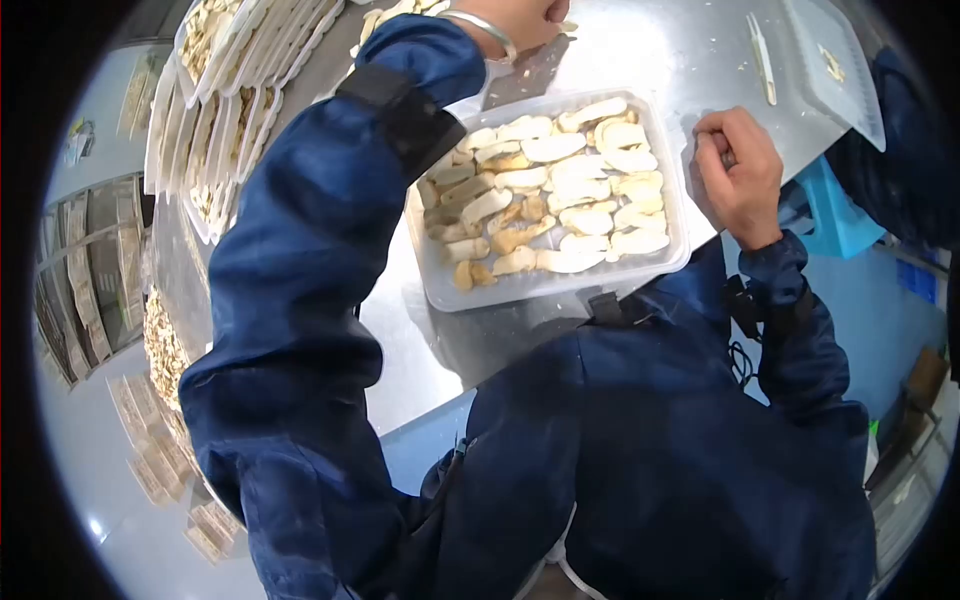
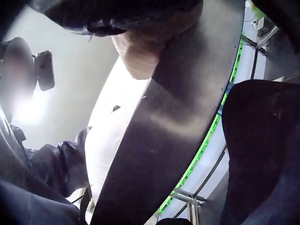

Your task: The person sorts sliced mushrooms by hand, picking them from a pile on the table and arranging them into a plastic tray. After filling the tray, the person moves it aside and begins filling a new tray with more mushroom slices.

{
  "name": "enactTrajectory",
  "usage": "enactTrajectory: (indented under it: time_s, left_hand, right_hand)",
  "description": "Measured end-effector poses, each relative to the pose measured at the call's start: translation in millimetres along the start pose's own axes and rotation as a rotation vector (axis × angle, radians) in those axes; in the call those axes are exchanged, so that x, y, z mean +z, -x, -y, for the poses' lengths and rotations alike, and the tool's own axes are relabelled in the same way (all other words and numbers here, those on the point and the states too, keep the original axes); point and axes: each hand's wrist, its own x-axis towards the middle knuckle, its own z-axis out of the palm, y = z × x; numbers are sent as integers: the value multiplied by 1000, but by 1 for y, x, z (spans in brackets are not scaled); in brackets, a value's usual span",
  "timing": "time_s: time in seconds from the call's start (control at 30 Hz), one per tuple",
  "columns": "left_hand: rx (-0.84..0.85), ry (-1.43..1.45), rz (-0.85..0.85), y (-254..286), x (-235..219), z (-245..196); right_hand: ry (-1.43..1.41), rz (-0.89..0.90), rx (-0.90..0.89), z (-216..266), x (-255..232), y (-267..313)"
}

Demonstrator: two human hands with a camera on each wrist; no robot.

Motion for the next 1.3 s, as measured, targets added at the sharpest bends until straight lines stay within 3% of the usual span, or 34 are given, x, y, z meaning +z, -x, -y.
enactTrajectory:
  time_s: [0.1,0.13,0.17,0.3,0.57,0.6,0.67,0.83,1.0,1.03,1.13,1.3]
  left_hand:
    - [-128,282,-31,49,-41,-35]
    - [-145,174,118,69,-53,-46]
    - [-168,283,36,95,-52,-60]
    - [-311,585,58,161,-35,-100]
    - [-142,302,-30,173,-4,-119]
    - [-203,337,-1,173,-4,-121]
    - [-151,235,-17,175,2,-120]
    - [-232,310,-79,164,-14,-117]
    - [-163,-3,-282,93,-55,-45]
    - [-112,-85,-304,74,-52,-23]
    - [-268,-112,-263,20,-35,12]
    - [-328,-262,-194,-18,-5,47]
  right_hand:
    - [-16,21,29,-1,0,1]
    - [-15,24,36,-1,0,2]
    - [-14,25,41,-1,1,1]
    - [-9,28,28,-1,0,1]
    - [-15,28,45,0,0,1]
    - [-7,30,33,0,0,0]
    - [15,24,14,1,-2,-1]
    - [38,6,5,4,-3,-2]
    - [44,11,9,5,-3,-3]
    - [50,4,8,5,-3,-3]
    - [39,-9,23,7,-4,-4]
    - [54,-26,21,8,-4,-3]
